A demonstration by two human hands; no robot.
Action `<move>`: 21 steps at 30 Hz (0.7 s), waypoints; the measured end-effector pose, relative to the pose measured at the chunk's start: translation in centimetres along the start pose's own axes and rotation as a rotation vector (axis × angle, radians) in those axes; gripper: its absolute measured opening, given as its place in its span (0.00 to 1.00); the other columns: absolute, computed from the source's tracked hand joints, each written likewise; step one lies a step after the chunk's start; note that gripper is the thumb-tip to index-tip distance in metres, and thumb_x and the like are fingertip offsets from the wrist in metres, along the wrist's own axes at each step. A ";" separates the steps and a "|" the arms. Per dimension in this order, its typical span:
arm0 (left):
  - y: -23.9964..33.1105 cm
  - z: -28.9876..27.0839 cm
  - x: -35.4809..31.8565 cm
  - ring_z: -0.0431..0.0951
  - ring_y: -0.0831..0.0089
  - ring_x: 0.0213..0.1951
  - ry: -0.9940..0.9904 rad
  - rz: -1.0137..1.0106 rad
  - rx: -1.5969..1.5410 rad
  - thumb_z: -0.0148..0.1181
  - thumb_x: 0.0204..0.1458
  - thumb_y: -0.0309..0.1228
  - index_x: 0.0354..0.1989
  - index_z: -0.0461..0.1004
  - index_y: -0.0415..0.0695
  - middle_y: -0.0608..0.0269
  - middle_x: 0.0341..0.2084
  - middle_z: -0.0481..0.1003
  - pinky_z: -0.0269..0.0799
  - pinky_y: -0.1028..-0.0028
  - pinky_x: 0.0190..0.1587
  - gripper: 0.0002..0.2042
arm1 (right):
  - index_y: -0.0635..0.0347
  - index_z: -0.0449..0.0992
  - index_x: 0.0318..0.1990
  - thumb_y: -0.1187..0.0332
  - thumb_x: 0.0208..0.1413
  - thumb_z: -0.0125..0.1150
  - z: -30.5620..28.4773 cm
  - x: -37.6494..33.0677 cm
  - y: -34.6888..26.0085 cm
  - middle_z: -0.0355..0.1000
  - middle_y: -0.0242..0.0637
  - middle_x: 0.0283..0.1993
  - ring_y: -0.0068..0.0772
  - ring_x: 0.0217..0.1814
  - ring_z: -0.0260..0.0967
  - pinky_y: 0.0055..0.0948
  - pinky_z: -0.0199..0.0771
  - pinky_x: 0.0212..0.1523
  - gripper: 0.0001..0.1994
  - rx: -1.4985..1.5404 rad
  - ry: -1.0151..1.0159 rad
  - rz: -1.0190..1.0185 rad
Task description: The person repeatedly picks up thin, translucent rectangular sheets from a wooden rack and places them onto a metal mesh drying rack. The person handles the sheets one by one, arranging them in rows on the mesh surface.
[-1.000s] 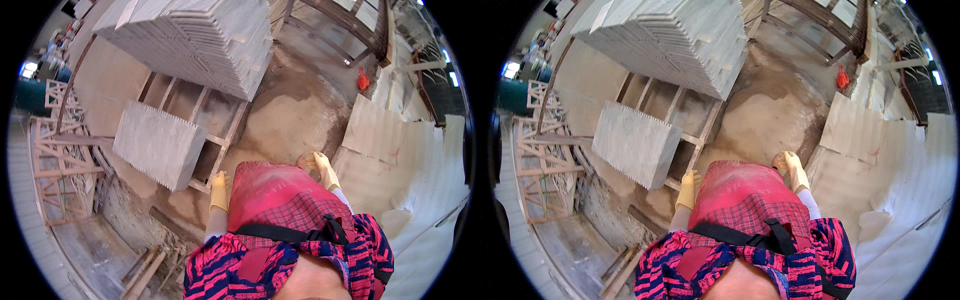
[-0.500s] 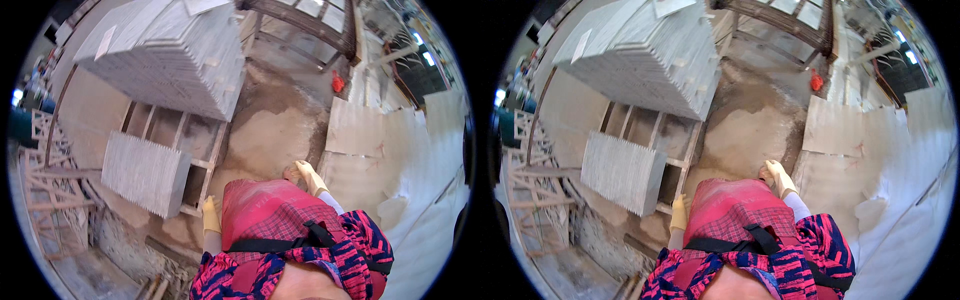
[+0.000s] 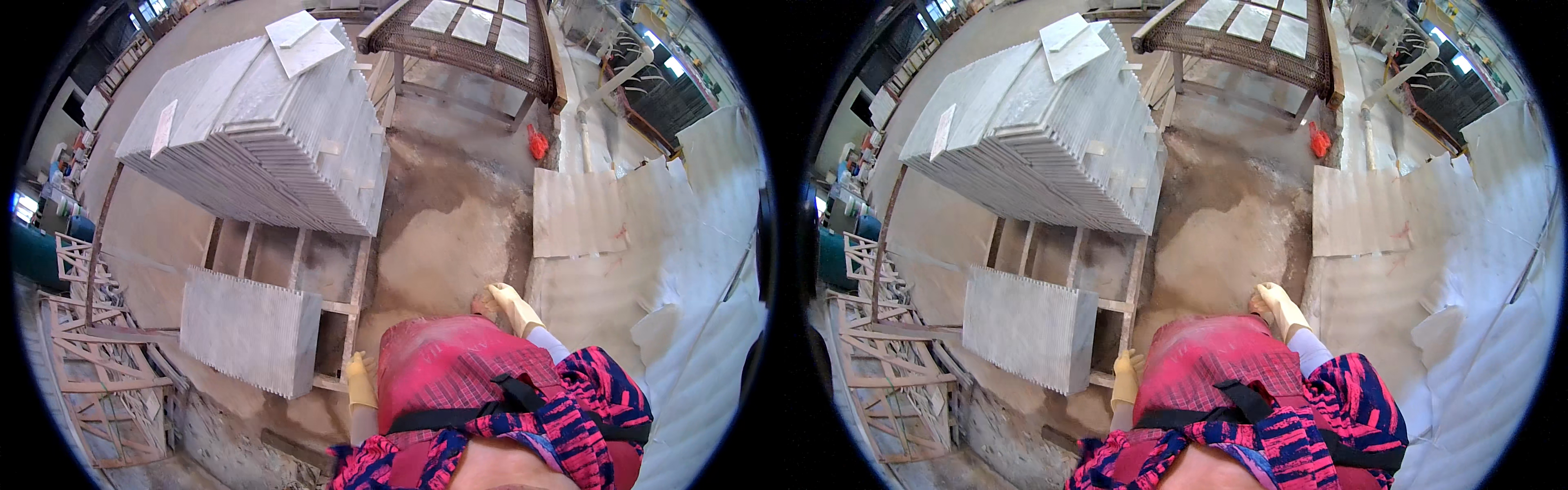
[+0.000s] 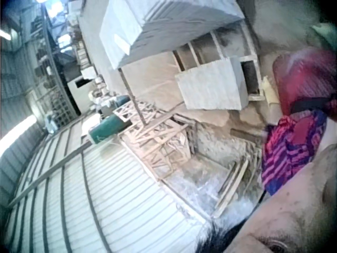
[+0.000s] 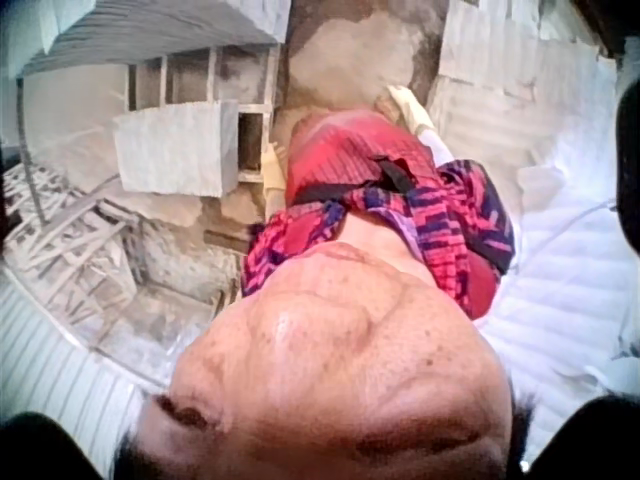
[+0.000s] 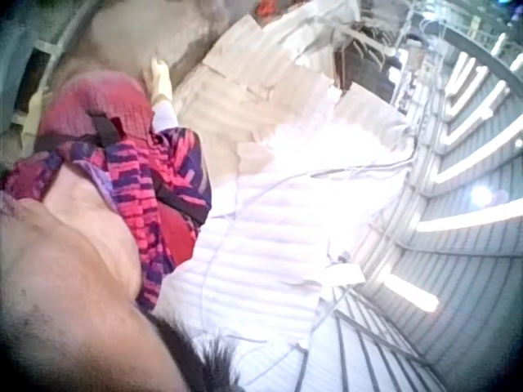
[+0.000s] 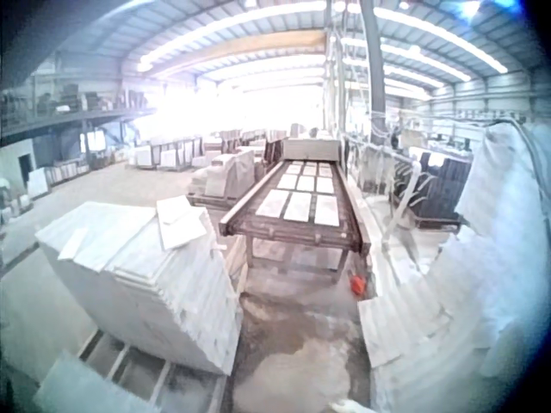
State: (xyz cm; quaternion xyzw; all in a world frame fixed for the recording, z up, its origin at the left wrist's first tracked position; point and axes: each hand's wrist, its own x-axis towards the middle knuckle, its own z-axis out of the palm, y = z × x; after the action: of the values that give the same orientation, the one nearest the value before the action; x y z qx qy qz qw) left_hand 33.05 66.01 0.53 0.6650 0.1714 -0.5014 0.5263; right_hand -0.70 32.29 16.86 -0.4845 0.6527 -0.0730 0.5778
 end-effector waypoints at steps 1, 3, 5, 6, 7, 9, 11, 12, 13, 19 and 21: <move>-0.5 -0.3 -0.2 0.82 0.50 0.38 -0.025 0.027 0.017 0.49 0.67 0.47 0.58 0.72 0.46 0.42 0.46 0.79 0.81 0.52 0.40 0.20 | 0.64 0.71 0.56 0.69 0.66 0.51 -0.3 -0.7 -0.4 0.73 0.48 0.50 0.44 0.52 0.71 0.36 0.73 0.55 0.14 -0.079 0.001 -0.037; -0.6 0.4 -1.2 0.82 0.49 0.39 -0.078 0.065 0.064 0.49 0.67 0.46 0.58 0.72 0.46 0.42 0.46 0.79 0.81 0.51 0.40 0.20 | 0.64 0.72 0.56 0.67 0.67 0.51 -1.5 -0.9 -0.5 0.74 0.48 0.50 0.42 0.50 0.73 0.36 0.75 0.53 0.15 -0.110 0.033 -0.067; -0.7 -0.4 -1.3 0.82 0.48 0.39 -0.078 0.059 0.074 0.48 0.67 0.46 0.58 0.72 0.46 0.43 0.45 0.80 0.81 0.50 0.39 0.20 | 0.63 0.72 0.57 0.64 0.68 0.51 -1.9 0.0 0.9 0.76 0.47 0.49 0.41 0.47 0.75 0.36 0.76 0.50 0.16 -0.080 0.073 -0.045; -0.7 -0.3 -1.5 0.82 0.48 0.39 -0.073 0.043 0.064 0.48 0.67 0.46 0.58 0.72 0.46 0.43 0.45 0.80 0.81 0.50 0.39 0.20 | 0.63 0.72 0.57 0.63 0.68 0.51 -2.1 0.4 1.8 0.76 0.47 0.49 0.41 0.46 0.75 0.36 0.77 0.49 0.16 -0.065 0.101 -0.037; -0.8 -0.3 -1.6 0.82 0.48 0.39 -0.067 0.022 0.054 0.48 0.67 0.46 0.58 0.72 0.46 0.44 0.45 0.80 0.80 0.50 0.39 0.20 | 0.63 0.72 0.57 0.62 0.68 0.51 -2.3 0.7 2.3 0.77 0.47 0.48 0.40 0.45 0.76 0.36 0.78 0.48 0.17 -0.051 0.126 -0.034; -2.3 -2.3 0.8 0.82 0.49 0.39 -0.027 -0.039 0.010 0.48 0.67 0.46 0.58 0.72 0.46 0.44 0.43 0.80 0.80 0.50 0.38 0.20 | 0.62 0.72 0.57 0.60 0.69 0.51 -1.8 1.3 2.8 0.79 0.47 0.48 0.39 0.42 0.78 0.37 0.79 0.46 0.18 -0.022 0.124 -0.024; -2.8 -3.0 2.3 0.82 0.49 0.38 -0.014 -0.081 -0.008 0.48 0.67 0.46 0.58 0.72 0.46 0.44 0.42 0.81 0.80 0.50 0.38 0.20 | 0.62 0.73 0.58 0.58 0.70 0.51 -1.9 1.7 2.9 0.80 0.46 0.47 0.38 0.40 0.80 0.37 0.81 0.43 0.19 0.042 0.120 0.013; -3.0 -3.4 2.9 0.81 0.50 0.37 -0.010 -0.089 -0.009 0.48 0.67 0.46 0.57 0.72 0.46 0.43 0.42 0.80 0.80 0.50 0.38 0.20 | 0.57 0.74 0.55 0.58 0.70 0.51 -1.7 1.8 2.8 0.81 0.45 0.41 0.39 0.37 0.81 0.35 0.82 0.38 0.15 0.106 0.101 0.047; -3.3 -3.7 3.3 0.81 0.51 0.37 -0.009 -0.088 -0.014 0.48 0.67 0.46 0.57 0.72 0.46 0.43 0.42 0.80 0.80 0.51 0.37 0.20 | 0.57 0.74 0.54 0.58 0.70 0.51 -1.5 2.0 2.7 0.81 0.45 0.41 0.39 0.37 0.81 0.35 0.81 0.37 0.15 0.112 0.092 0.078; -5.3 -2.7 4.2 0.80 0.54 0.33 0.041 -0.116 -0.097 0.49 0.66 0.47 0.54 0.73 0.45 0.46 0.38 0.81 0.78 0.55 0.32 0.20 | 0.59 0.73 0.52 0.57 0.69 0.52 -1.8 7.3 1.5 0.81 0.49 0.41 0.42 0.35 0.81 0.40 0.81 0.35 0.16 -0.046 0.036 0.154; -5.6 -2.0 3.7 0.80 0.56 0.32 0.087 -0.146 -0.149 0.50 0.66 0.48 0.51 0.74 0.45 0.49 0.36 0.81 0.78 0.57 0.31 0.19 | 0.60 0.74 0.52 0.57 0.68 0.52 -0.9 7.4 -0.6 0.81 0.50 0.42 0.43 0.36 0.81 0.41 0.81 0.36 0.16 -0.129 0.011 0.152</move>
State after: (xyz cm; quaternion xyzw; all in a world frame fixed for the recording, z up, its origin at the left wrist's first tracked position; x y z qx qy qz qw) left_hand 31.41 68.76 -5.70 0.6308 0.2787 -0.4949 0.5286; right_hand -0.13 26.27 12.54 -0.4696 0.6941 0.0106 0.5455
